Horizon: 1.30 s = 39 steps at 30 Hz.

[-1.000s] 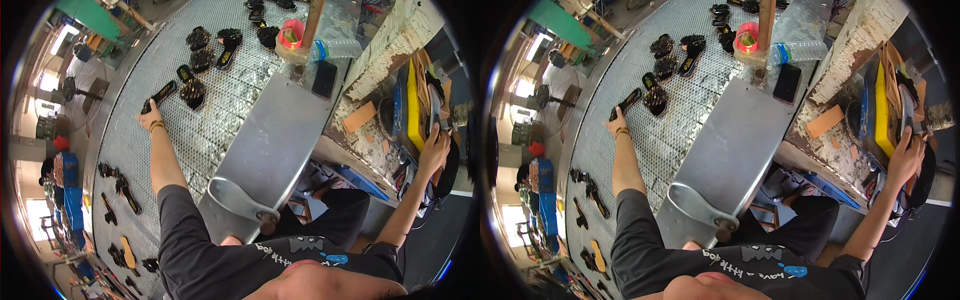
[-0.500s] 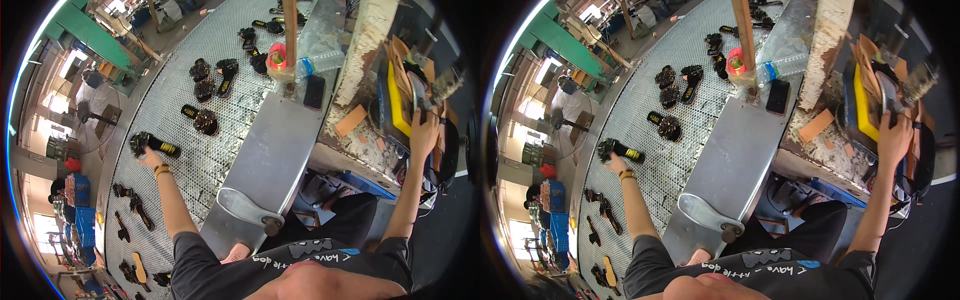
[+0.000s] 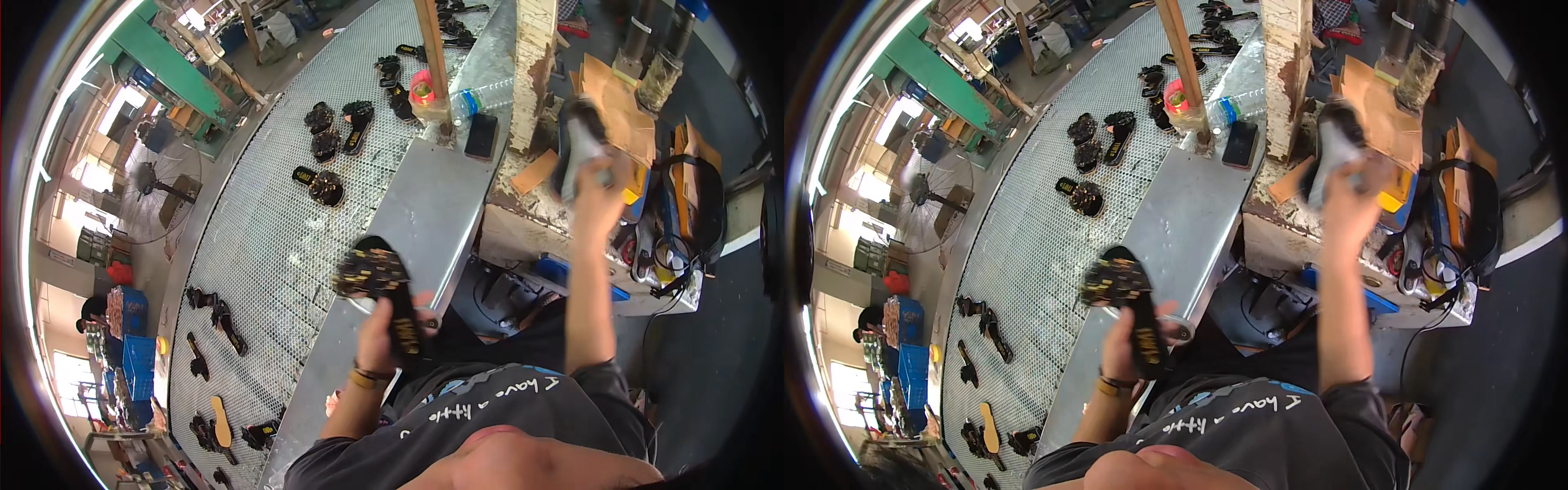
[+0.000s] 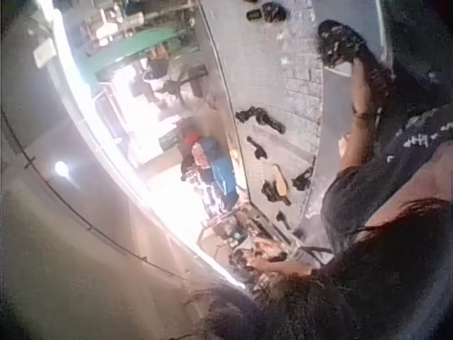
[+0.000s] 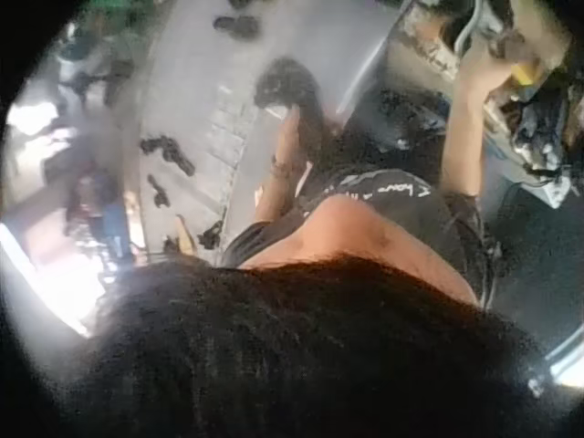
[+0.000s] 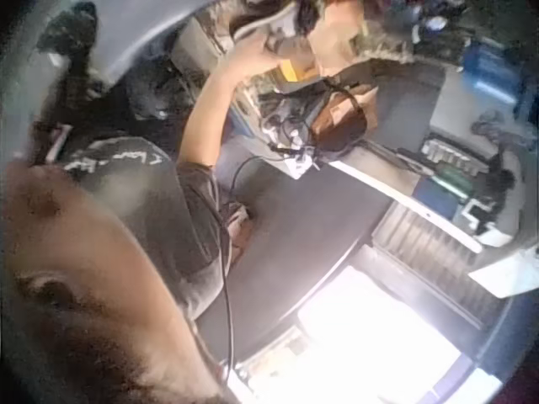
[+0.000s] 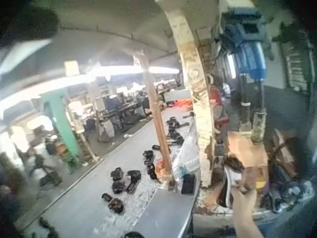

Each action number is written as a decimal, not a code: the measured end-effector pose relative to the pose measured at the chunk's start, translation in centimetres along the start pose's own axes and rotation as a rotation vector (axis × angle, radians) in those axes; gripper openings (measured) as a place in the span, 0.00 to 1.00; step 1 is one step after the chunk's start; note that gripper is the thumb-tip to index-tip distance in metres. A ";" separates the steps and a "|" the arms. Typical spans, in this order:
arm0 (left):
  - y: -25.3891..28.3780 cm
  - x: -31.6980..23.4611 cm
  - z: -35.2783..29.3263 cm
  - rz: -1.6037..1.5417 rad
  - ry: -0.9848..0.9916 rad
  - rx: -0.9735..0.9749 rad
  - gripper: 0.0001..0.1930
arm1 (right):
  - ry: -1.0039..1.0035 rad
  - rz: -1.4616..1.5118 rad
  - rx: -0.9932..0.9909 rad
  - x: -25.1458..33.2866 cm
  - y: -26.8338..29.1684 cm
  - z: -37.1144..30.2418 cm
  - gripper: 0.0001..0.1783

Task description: The person repeatedly picks up sandals from the conveyor, fits each sandal onto a metal shoe last, and presses it into a machine.

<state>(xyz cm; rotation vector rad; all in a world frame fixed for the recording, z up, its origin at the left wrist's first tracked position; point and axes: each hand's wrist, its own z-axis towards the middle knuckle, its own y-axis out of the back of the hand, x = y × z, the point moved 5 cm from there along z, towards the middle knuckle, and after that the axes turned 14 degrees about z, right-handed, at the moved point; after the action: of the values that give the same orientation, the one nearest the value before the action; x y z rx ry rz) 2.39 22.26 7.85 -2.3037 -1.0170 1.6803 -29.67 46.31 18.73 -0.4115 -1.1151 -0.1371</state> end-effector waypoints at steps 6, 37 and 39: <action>-2.3 0.2 -0.3 -0.156 -0.218 -0.370 0.29 | -0.520 0.357 0.963 0.9 0.2 -24.6 0.09; -11.3 -1.7 3.0 1.163 -0.830 0.644 0.15 | 0.020 -1.273 0.171 -2.9 4.4 8.5 0.49; -9.3 -2.3 3.8 1.193 -0.825 0.579 0.14 | 0.119 -1.233 0.133 -3.9 3.9 10.6 0.50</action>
<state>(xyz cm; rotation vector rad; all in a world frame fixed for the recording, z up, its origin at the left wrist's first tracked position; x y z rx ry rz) -5.51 27.01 12.53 -1.7826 1.0488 2.8382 -39.09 53.63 18.26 0.4517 -1.1159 -1.1417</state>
